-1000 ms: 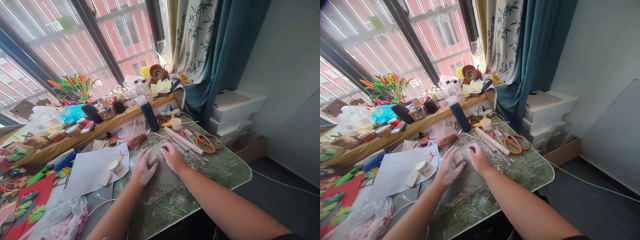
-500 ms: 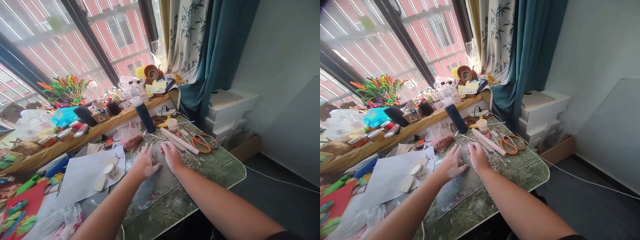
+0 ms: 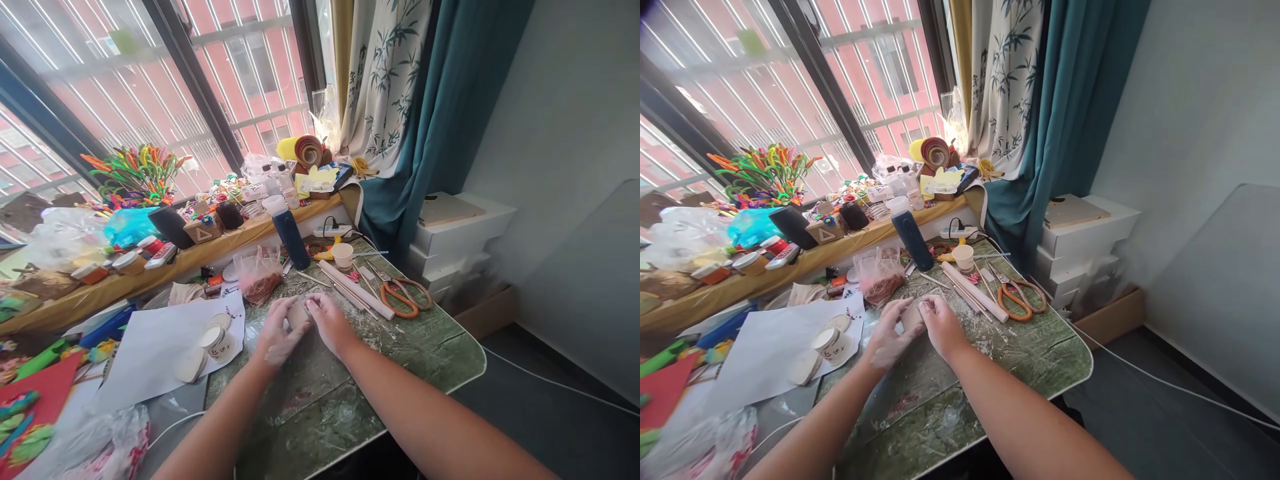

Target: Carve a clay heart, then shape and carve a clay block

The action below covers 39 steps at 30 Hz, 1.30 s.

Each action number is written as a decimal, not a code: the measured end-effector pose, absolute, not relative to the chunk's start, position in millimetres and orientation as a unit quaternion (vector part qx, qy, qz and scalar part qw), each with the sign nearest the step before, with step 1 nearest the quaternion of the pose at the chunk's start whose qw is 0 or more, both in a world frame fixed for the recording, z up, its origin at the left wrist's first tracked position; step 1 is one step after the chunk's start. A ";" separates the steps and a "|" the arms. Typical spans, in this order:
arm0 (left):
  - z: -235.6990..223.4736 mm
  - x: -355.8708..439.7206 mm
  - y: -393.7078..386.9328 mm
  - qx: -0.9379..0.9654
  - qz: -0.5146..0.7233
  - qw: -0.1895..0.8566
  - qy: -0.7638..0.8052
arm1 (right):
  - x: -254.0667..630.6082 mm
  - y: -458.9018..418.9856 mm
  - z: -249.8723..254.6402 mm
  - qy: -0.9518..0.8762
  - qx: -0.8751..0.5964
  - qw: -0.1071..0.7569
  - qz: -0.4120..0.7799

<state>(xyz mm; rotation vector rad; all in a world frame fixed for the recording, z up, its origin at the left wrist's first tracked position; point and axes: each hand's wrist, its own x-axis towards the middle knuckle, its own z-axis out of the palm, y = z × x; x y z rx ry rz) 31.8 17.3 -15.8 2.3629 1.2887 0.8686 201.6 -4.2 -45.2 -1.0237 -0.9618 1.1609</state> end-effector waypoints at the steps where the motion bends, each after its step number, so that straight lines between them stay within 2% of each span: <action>1: -21.5 33.0 15.5 0.836 0.297 0.164 0.431 | 201.3 -4.5 -45.7 -0.420 -0.444 0.612 0.501; 11: -35.6 28.1 19.2 0.805 0.321 0.158 0.474 | 206.9 3.4 -52.3 -0.406 -0.466 0.620 0.484; 17: -40.3 24.6 16.1 0.797 0.315 0.181 0.483 | 205.8 -0.5 -49.6 -0.451 -0.477 0.582 0.481; 22: -30.2 23.2 0.2 0.831 0.314 0.185 0.420 | 205.5 -11.3 -42.7 -0.524 -0.439 0.534 0.497; 24: -27.9 20.2 -4.1 0.836 0.310 0.216 0.399 | 208.1 -17.0 -36.3 -0.552 -0.429 0.521 0.490; 26: -27.7 14.9 -4.8 0.813 0.321 0.294 0.386 | 211.5 -22.6 -28.1 -0.573 -0.425 0.519 0.471; 28: -28.8 8.9 -1.9 0.757 0.369 0.387 0.376 | 213.9 -27.0 -20.9 -0.591 -0.426 0.530 0.434; 30: -30.6 4.6 2.4 0.683 0.432 0.438 0.394 | 213.9 -28.9 -17.6 -0.612 -0.436 0.529 0.395; 33: -33.2 3.1 6.7 0.619 0.477 0.433 0.449 | 209.3 -27.4 -21.8 -0.638 -0.459 0.492 0.375; 39: -34.9 8.3 4.4 0.609 0.477 0.415 0.479 | 202.2 -23.3 -28.9 -0.647 -0.490 0.449 0.373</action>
